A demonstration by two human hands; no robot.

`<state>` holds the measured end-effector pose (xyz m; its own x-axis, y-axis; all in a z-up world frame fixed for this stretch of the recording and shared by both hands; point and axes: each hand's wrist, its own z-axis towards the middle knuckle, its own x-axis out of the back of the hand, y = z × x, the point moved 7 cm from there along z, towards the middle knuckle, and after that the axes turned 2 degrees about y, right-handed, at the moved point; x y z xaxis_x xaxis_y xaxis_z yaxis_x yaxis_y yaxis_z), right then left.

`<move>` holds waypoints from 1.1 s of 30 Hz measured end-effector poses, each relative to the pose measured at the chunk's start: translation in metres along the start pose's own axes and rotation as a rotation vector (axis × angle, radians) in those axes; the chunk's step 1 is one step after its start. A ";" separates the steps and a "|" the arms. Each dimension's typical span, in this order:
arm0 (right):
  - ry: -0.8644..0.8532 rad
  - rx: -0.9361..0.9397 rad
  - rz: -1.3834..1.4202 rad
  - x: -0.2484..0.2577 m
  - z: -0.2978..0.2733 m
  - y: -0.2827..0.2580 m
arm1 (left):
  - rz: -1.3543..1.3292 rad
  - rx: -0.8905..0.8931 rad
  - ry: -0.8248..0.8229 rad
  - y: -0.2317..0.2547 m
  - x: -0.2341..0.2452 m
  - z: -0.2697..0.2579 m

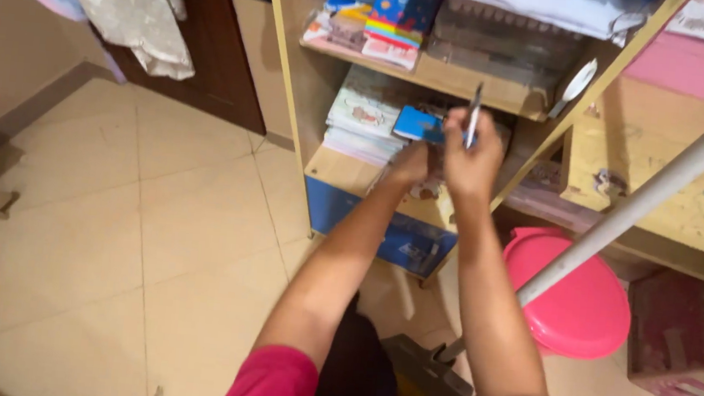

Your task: The recorder is tidying up a bedroom, including organizing items on a desk, putting things away on shelves, and sweeping the floor.

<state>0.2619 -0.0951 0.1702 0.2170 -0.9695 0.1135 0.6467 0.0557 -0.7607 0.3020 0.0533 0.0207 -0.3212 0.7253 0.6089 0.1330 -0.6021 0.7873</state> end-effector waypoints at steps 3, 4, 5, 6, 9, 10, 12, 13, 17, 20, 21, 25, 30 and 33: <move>-0.123 -0.037 0.198 0.001 0.016 -0.049 | -0.157 0.180 0.084 0.061 0.056 -0.069; -0.112 -0.045 0.193 0.002 0.014 -0.063 | -0.154 0.179 0.071 0.040 0.046 -0.055; -0.167 -0.029 0.178 -0.001 0.011 -0.079 | -0.032 0.112 0.130 0.024 0.042 -0.040; -0.216 -0.007 0.156 -0.001 0.013 -0.095 | 0.087 0.031 0.188 0.014 0.035 -0.020; -0.137 0.243 0.012 0.004 0.008 -0.111 | 0.075 -0.008 0.255 0.068 0.059 -0.041; -0.138 0.242 0.010 0.006 0.011 -0.106 | 0.073 -0.007 0.253 0.072 0.060 -0.041; -0.071 0.286 -0.102 0.012 0.018 -0.099 | 0.165 0.317 0.188 0.060 0.062 -0.043; -0.072 0.286 -0.100 0.016 0.025 -0.102 | 0.165 0.319 0.190 0.077 0.072 -0.054; -0.002 0.131 -0.061 0.034 0.054 -0.123 | -0.053 0.049 0.624 0.138 0.126 -0.073; -0.035 0.251 0.048 0.030 0.079 -0.136 | -0.330 -0.085 0.821 0.153 0.159 -0.070; -0.098 0.350 0.131 0.023 0.087 -0.139 | -0.498 -0.097 0.822 0.155 0.168 -0.066; -0.037 0.200 0.040 0.027 0.146 -0.112 | -0.912 -0.124 0.669 0.157 0.172 -0.020; -0.106 -0.122 0.122 0.037 0.170 -0.107 | -1.038 -0.179 0.402 0.168 0.165 0.052; -0.136 -0.056 0.158 0.036 0.179 -0.111 | -1.108 -0.116 0.421 0.180 0.169 0.070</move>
<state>0.3288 -0.0933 0.3728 0.4120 -0.9083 0.0726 0.5562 0.1875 -0.8096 0.3377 0.0908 0.2721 -0.4930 0.7158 -0.4945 -0.4902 0.2411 0.8376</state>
